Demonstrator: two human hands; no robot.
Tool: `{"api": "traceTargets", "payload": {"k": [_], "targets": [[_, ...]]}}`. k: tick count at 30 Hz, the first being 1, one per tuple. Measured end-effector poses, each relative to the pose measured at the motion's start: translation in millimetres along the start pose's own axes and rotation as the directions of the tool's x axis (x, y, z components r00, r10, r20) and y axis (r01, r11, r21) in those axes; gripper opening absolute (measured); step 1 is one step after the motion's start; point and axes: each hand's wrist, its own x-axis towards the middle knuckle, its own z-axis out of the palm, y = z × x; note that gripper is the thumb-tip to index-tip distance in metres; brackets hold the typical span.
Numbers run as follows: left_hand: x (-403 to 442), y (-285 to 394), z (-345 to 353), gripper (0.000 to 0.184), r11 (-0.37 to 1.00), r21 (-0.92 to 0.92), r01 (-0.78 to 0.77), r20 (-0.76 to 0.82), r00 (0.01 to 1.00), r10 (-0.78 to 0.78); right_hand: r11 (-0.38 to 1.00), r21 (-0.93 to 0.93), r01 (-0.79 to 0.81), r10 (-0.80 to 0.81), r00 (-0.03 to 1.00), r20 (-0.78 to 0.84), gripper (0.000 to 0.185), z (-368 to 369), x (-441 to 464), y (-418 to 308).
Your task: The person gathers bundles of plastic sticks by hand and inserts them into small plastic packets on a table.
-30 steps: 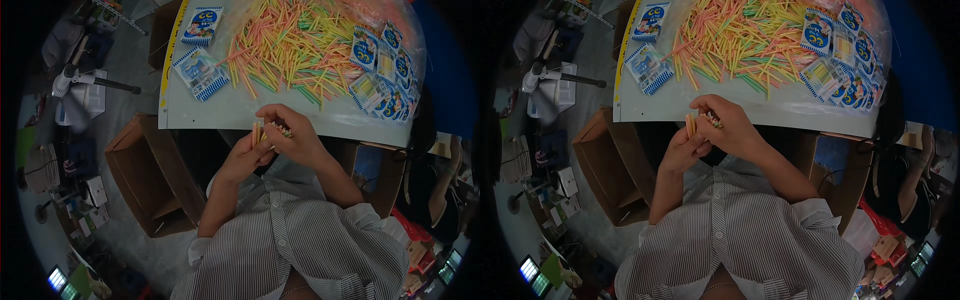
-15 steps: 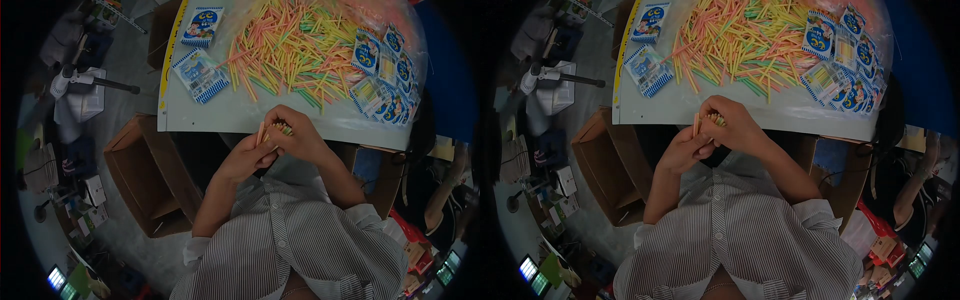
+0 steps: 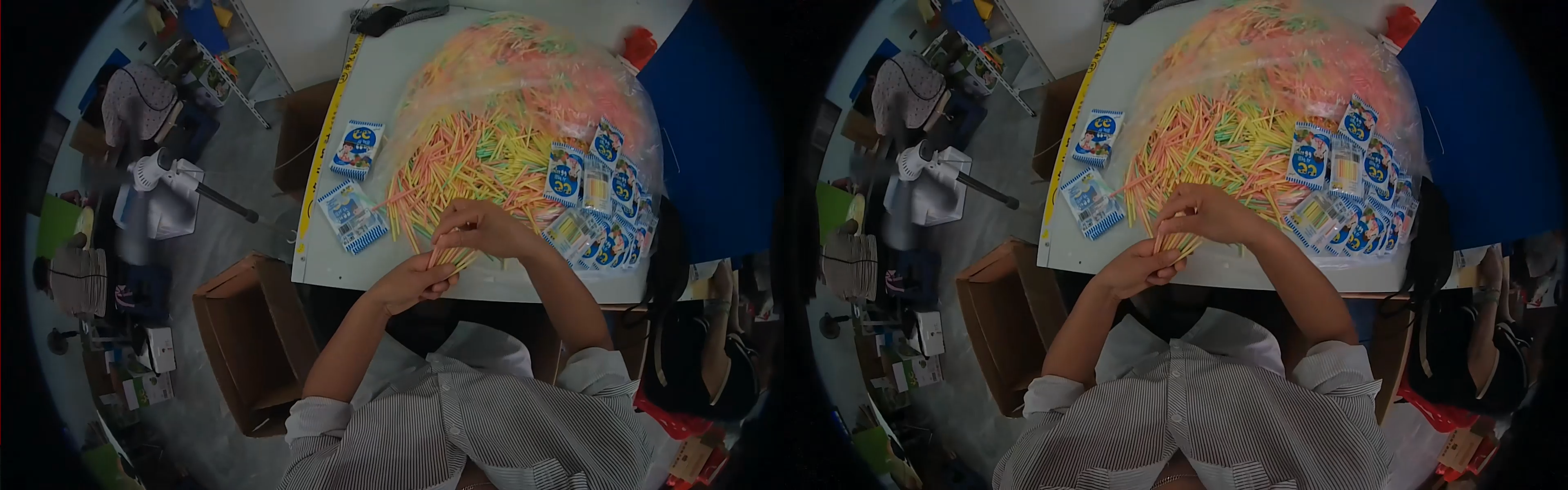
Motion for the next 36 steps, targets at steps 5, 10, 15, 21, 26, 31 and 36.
{"api": "traceTargets", "payload": {"k": [5,10,15,21,26,31,36], "targets": [[17,11,8,0.013,0.991,-0.033,-0.132,-0.154,0.980,0.125,0.858,-0.506,-0.083,-0.191,0.864,-0.466,0.026,-40,14,-22],[18,13,22,0.012,0.937,-0.161,-0.310,-0.314,0.916,0.249,0.996,-0.029,0.085,-0.081,0.724,-0.685,0.037,8,4,21],[12,-1,11,0.013,0.967,-0.180,-0.181,-0.040,0.983,0.176,0.643,0.712,-0.284,0.385,0.923,0.021,0.035,39,-9,1],[-23,-1,11,0.021,0.936,0.194,-0.295,-0.361,0.866,0.347,0.713,0.689,0.130,0.217,0.893,-0.393,0.028,55,35,15],[-55,-17,-31,0.027,0.522,0.847,-0.102,-0.436,0.429,0.791,0.785,-0.618,0.046,-0.113,0.991,-0.069,0.037,73,61,-1],[-76,-9,-40,0.034,0.270,0.937,0.224,-0.336,0.356,0.872,0.547,-0.827,0.130,-0.099,0.991,0.090,0.041,96,74,17],[-79,-6,-45,0.044,-0.067,0.891,0.449,-0.173,0.474,0.864,0.490,-0.829,0.269,-0.268,0.952,0.150,0.038,94,69,24]]}}
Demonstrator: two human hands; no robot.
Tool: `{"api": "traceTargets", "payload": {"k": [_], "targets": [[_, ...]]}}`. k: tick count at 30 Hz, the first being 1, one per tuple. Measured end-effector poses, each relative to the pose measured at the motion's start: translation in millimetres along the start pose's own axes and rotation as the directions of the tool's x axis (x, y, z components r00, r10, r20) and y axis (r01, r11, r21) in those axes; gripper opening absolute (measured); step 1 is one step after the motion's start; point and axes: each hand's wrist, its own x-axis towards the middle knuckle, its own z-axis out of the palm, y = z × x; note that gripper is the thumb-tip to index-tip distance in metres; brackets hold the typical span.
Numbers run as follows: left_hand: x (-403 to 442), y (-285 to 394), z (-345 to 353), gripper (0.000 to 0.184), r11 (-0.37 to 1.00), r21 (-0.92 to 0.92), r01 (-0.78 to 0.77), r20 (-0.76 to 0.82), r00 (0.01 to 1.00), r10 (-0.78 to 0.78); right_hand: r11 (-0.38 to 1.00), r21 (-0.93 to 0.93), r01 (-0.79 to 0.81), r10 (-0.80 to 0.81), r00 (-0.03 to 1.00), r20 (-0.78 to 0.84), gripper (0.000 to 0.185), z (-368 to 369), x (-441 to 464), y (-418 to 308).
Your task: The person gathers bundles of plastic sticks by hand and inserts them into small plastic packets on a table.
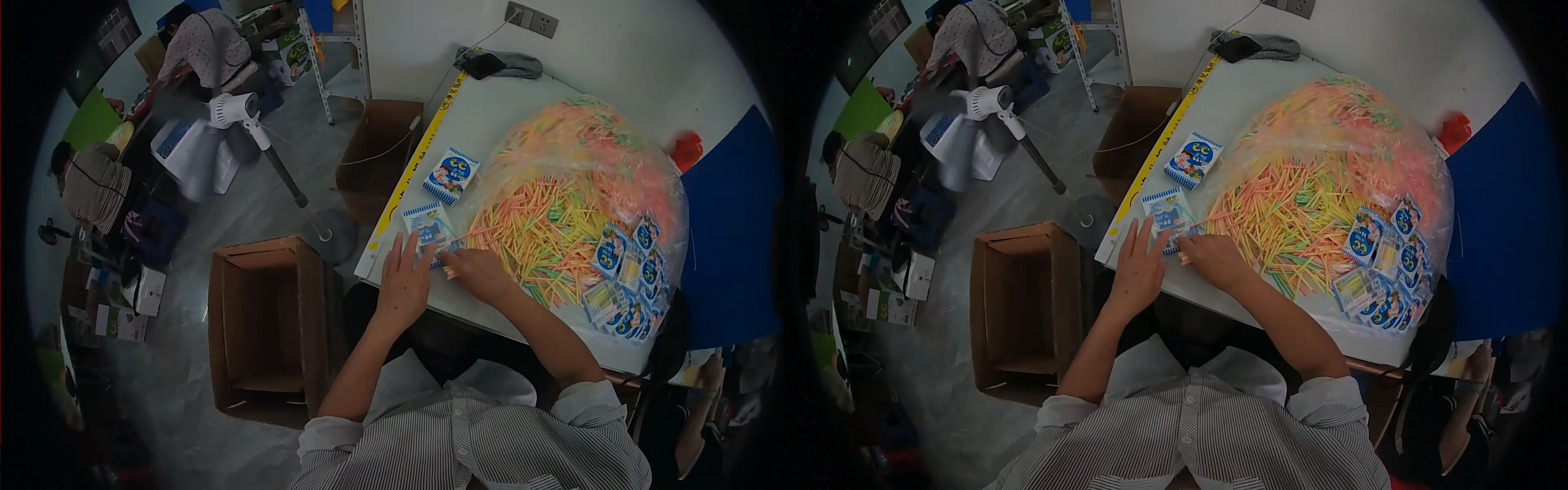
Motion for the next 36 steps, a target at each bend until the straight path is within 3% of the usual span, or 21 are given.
{"api": "traceTargets", "payload": {"k": [2,4,6,8,9,12,13,15,17,18,21,23,27,28,29,30,31,32,33,36], "targets": [[7,-8,8,0.044,0.998,-0.033,-0.054,0.016,0.998,0.055,0.992,0.123,-0.035,0.039,0.999,-0.027,0.035,-3,-3,-1],[11,-19,17,0.044,0.992,-0.062,-0.109,0.030,0.993,0.111,0.991,0.093,-0.092,0.089,0.995,0.039,0.035,-4,-5,-3],[16,-31,23,0.038,0.969,0.043,-0.242,0.086,0.967,0.238,0.988,0.059,-0.146,0.140,0.986,0.091,0.036,-3,-6,-2],[16,-36,28,0.032,0.961,0.036,-0.276,0.071,0.959,0.273,0.998,-0.065,-0.002,0.002,1.000,-0.002,0.034,3,-12,-2],[15,-38,30,0.026,0.952,0.028,-0.305,0.056,0.951,0.303,0.998,-0.061,-0.009,0.009,1.000,-0.009,0.034,5,-14,-1],[17,-37,23,0.017,0.935,-0.022,-0.354,-0.021,0.935,0.353,1.000,-0.009,0.018,-0.019,0.998,-0.057,0.033,6,-15,-2],[17,-34,20,0.017,0.936,-0.016,-0.352,-0.014,0.936,0.352,0.994,0.105,-0.033,0.049,0.987,-0.154,0.033,5,-15,-4],[21,-27,15,0.014,0.965,-0.155,-0.210,-0.078,0.977,0.200,0.971,0.229,-0.069,0.126,0.962,-0.243,0.033,0,-16,-10],[23,-25,13,0.012,0.959,-0.157,-0.234,-0.086,0.971,0.223,0.923,0.310,-0.230,0.332,0.883,-0.333,0.026,-12,-20,-17],[25,-23,13,0.011,0.951,-0.166,-0.261,-0.102,0.964,0.247,0.921,0.312,-0.234,0.337,0.880,-0.334,0.026,-13,-22,-17],[28,-19,11,0.010,0.953,-0.225,-0.203,-0.147,0.974,0.172,0.905,0.373,-0.203,0.324,0.898,-0.298,0.022,-20,-33,-12],[31,-16,14,0.011,0.953,-0.256,-0.160,-0.215,0.971,0.105,0.861,0.420,-0.288,0.358,0.928,-0.098,0.016,-26,-38,-11],[32,-7,1,0.010,0.918,-0.396,-0.003,-0.306,0.943,-0.129,0.749,0.607,-0.266,0.424,0.896,-0.131,0.012,-26,-45,-12],[33,-1,-7,0.010,0.920,-0.392,-0.007,-0.303,0.945,-0.122,0.668,0.701,-0.250,0.469,0.872,-0.136,0.011,-29,-44,-13],[34,8,-15,0.009,0.776,-0.616,0.134,-0.207,0.923,-0.324,0.577,0.785,-0.227,0.515,0.847,-0.134,0.010,-32,-44,-16],[35,16,-20,0.008,0.561,-0.787,0.259,-0.062,0.871,-0.488,0.571,0.789,-0.228,0.523,0.842,-0.135,0.010,-36,-42,-19],[36,22,-19,0.008,0.565,-0.783,0.260,-0.055,0.876,-0.480,0.482,0.859,-0.171,0.560,0.814,-0.152,0.011,-42,-38,-24],[37,28,-18,0.009,0.253,-0.935,0.249,0.087,0.852,-0.516,0.391,0.914,-0.106,0.601,0.782,-0.166,0.012,-49,-35,-29],[38,35,-16,0.010,-0.094,-0.970,0.223,0.239,0.833,-0.499,0.388,0.915,-0.107,0.614,0.771,-0.170,0.012,-56,-34,-34],[36,66,-18,0.013,-0.147,-0.953,0.266,0.303,0.853,-0.424,0.342,0.936,-0.078,0.712,0.672,-0.204,0.013,-66,-33,-39]]}}
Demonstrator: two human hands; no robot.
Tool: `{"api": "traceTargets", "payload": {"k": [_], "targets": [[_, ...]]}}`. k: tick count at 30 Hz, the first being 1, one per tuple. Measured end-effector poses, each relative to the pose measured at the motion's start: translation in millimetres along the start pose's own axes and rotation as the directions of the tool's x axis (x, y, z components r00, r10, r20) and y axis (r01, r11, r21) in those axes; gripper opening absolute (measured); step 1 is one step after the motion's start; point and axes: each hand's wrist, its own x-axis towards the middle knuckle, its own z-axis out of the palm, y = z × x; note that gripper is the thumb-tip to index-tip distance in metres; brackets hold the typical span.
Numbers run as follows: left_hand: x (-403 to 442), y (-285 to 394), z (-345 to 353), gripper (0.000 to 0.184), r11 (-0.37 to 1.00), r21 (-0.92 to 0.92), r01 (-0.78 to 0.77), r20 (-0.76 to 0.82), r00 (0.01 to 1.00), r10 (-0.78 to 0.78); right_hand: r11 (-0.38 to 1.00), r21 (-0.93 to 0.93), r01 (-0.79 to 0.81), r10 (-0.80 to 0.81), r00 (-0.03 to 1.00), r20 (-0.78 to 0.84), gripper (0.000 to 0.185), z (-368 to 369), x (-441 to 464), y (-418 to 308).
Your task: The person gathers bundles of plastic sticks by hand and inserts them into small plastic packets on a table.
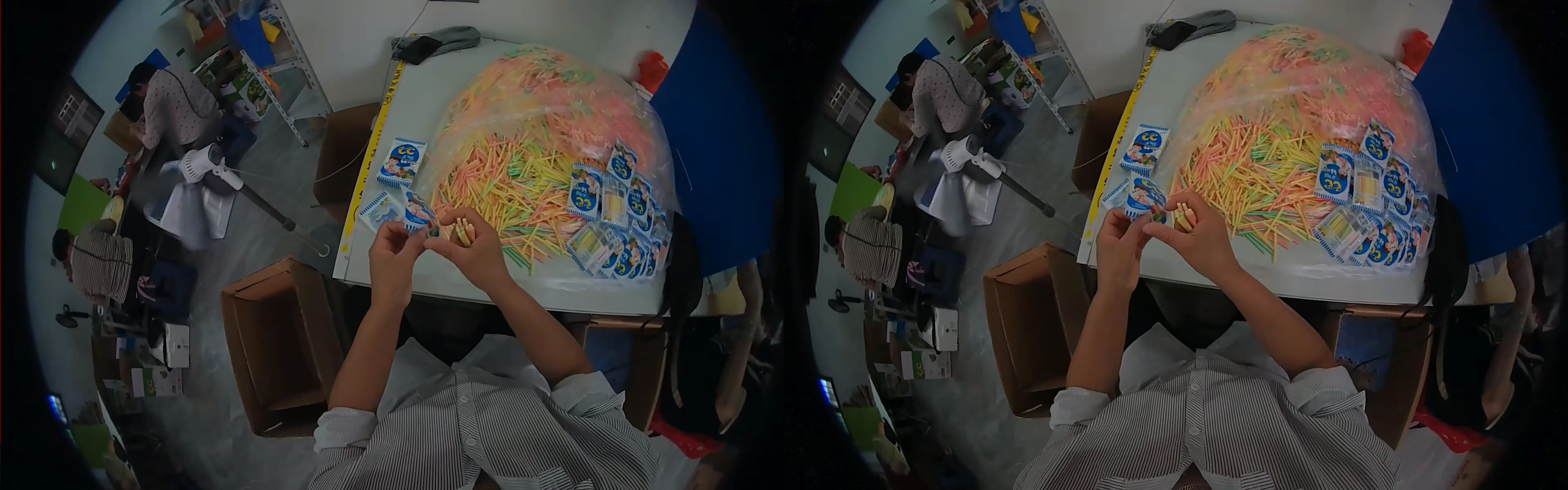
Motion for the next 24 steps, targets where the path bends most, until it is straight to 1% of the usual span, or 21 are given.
{"api": "traceTargets", "payload": {"k": [1,2,3,4,5,6,8,9,11,12,13,14,16,18,19,20,21,22,23,24], "targets": [[-2,-4,3,0.013,1.000,0.005,0.011,0.014,1.000,-0.011,0.999,0.043,-0.012,0.011,1.000,0.007,0.014,-1,0,3],[-4,-7,6,0.012,0.997,0.072,0.016,0.043,0.999,-0.019,0.996,0.087,-0.023,0.022,1.000,0.015,0.015,-4,1,6],[-5,-10,8,0.012,0.990,0.138,0.017,0.069,0.997,-0.027,0.996,0.087,-0.025,0.025,1.000,0.001,0.015,-12,1,7],[-7,-12,11,0.012,0.990,0.140,0.023,0.076,0.997,-0.034,0.984,0.063,-0.167,0.161,0.984,0.079,0.019,-24,0,8],[-9,-13,13,0.012,0.983,0.183,0.022,0.096,0.995,-0.040,0.952,0.030,-0.304,0.296,0.942,0.156,0.023,-32,-1,9],[-10,-15,14,0.013,0.974,0.226,0.021,0.113,0.992,-0.048,0.950,0.032,-0.310,0.302,0.941,0.150,0.023,-35,-3,10],[-12,-21,16,0.013,0.968,0.251,0.028,0.133,0.989,-0.063,0.955,0.105,-0.277,0.261,0.955,0.141,0.025,-40,-9,10],[-12,-23,18,0.013,0.962,0.272,0.023,0.154,0.986,-0.068,0.954,0.106,-0.279,0.264,0.955,0.137,0.025,-41,-12,13],[-14,-26,25,0.012,0.956,0.288,0.050,0.183,0.977,-0.106,0.970,0.120,-0.213,0.206,0.976,0.064,0.024,-40,-21,22],[-16,-28,27,0.012,0.950,0.303,0.074,0.208,0.968,-0.141,0.968,0.122,-0.219,0.213,0.975,0.058,0.024,-43,-22,23],[-16,-31,28,0.012,0.949,0.306,0.080,0.209,0.966,-0.149,0.930,0.231,-0.285,0.266,0.957,0.112,0.023,-46,-22,25],[-15,-34,28,0.010,0.957,0.281,0.076,0.198,0.971,-0.135,0.876,0.334,-0.349,0.308,0.936,0.171,0.022,-48,-22,26],[-13,-39,28,0.010,0.963,0.260,0.069,0.186,0.975,-0.120,0.886,0.316,-0.340,0.311,0.940,0.138,0.023,-50,-23,24],[-13,-45,28,0.017,0.954,0.290,-0.081,0.070,0.996,0.063,0.896,0.297,-0.330,0.311,0.944,0.109,0.023,-49,-23,25],[-14,-45,29,0.017,0.953,0.292,-0.080,0.068,0.996,0.062,0.909,0.286,-0.305,0.305,0.951,0.044,0.024,-47,-25,27],[-16,-43,31,0.020,0.816,0.522,-0.248,0.060,0.965,0.254,0.921,0.272,-0.280,0.296,0.955,-0.020,0.026,-45,-26,28],[-17,-43,33,0.024,0.596,0.714,-0.367,0.101,0.897,0.431,0.920,0.272,-0.281,0.297,0.955,-0.020,0.026,-45,-27,27],[-18,-45,34,0.024,0.596,0.714,-0.367,0.102,0.897,0.430,0.948,0.170,-0.270,0.274,0.962,0.002,0.023,-45,-28,23],[-18,-47,34,0.026,0.508,0.753,-0.418,0.171,0.870,0.463,0.965,0.065,-0.255,0.254,0.967,0.025,0.021,-45,-30,22],[-17,-49,33,0.028,0.415,0.781,-0.467,0.241,0.838,0.489,0.964,0.065,-0.256,0.255,0.967,0.024,0.021,-43,-29,23]]}}
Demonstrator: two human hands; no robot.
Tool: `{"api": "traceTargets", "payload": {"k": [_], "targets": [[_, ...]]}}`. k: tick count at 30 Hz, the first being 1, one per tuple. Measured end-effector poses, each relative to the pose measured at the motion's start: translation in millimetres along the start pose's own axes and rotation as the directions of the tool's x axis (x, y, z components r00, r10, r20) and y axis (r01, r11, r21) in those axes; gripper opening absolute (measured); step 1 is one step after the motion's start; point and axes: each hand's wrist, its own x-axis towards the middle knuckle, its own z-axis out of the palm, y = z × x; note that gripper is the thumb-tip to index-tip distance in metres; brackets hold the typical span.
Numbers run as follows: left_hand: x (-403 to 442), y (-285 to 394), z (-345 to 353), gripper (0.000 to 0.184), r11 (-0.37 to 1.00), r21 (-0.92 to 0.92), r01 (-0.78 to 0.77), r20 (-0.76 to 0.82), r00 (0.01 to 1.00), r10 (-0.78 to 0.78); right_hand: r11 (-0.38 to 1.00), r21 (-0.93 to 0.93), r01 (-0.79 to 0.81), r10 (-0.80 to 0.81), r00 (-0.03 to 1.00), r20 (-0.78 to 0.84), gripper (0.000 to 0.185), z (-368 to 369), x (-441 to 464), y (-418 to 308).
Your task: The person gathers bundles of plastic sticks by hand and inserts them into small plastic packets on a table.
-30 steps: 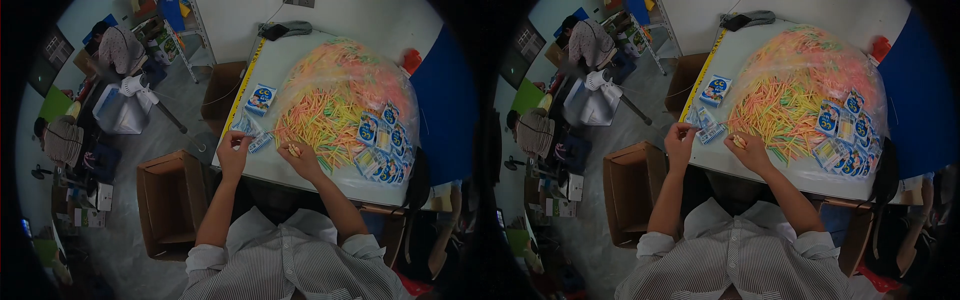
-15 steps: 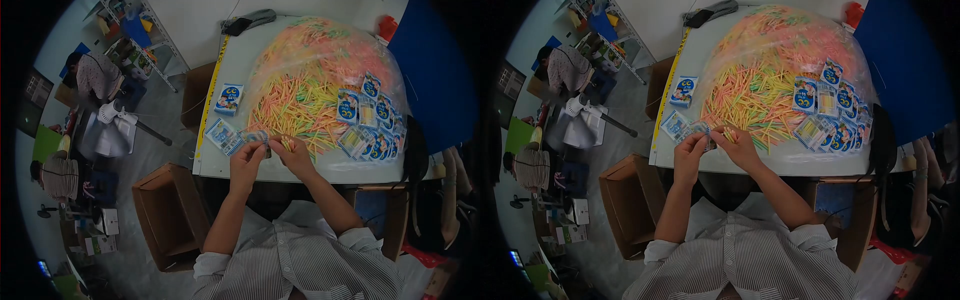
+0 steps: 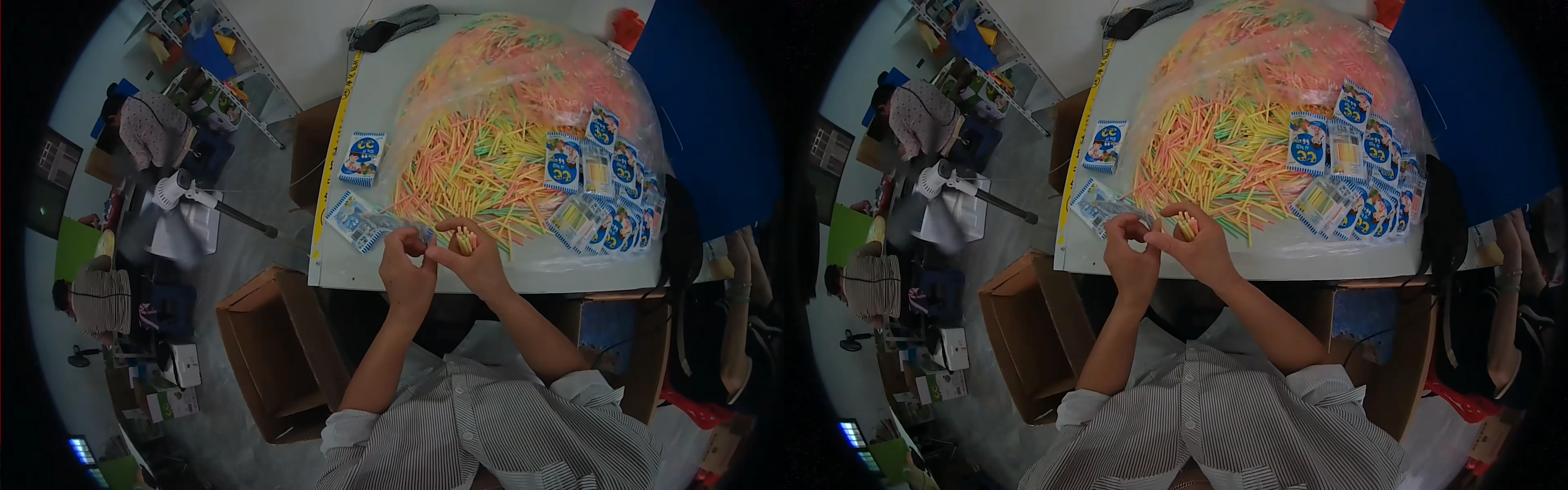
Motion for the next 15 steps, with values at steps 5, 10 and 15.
{"api": "traceTargets", "payload": {"k": [5,10,15], "targets": [[2,-13,-1,0.037,0.996,-0.045,-0.073,0.218,0.972,0.081,0.979,0.202,-0.025,0.024,1.000,0.012,0.014,-3,12,9],[13,-1,-13,0.043,0.850,0.254,-0.461,0.195,0.885,0.422,0.846,-0.492,0.204,-0.239,0.971,-0.008,0.014,-8,20,9],[13,-14,-50,0.035,0.904,0.126,-0.408,0.438,0.841,0.319,0.794,-0.456,0.401,-0.258,0.903,0.344,0.007,-12,19,-8]]}}
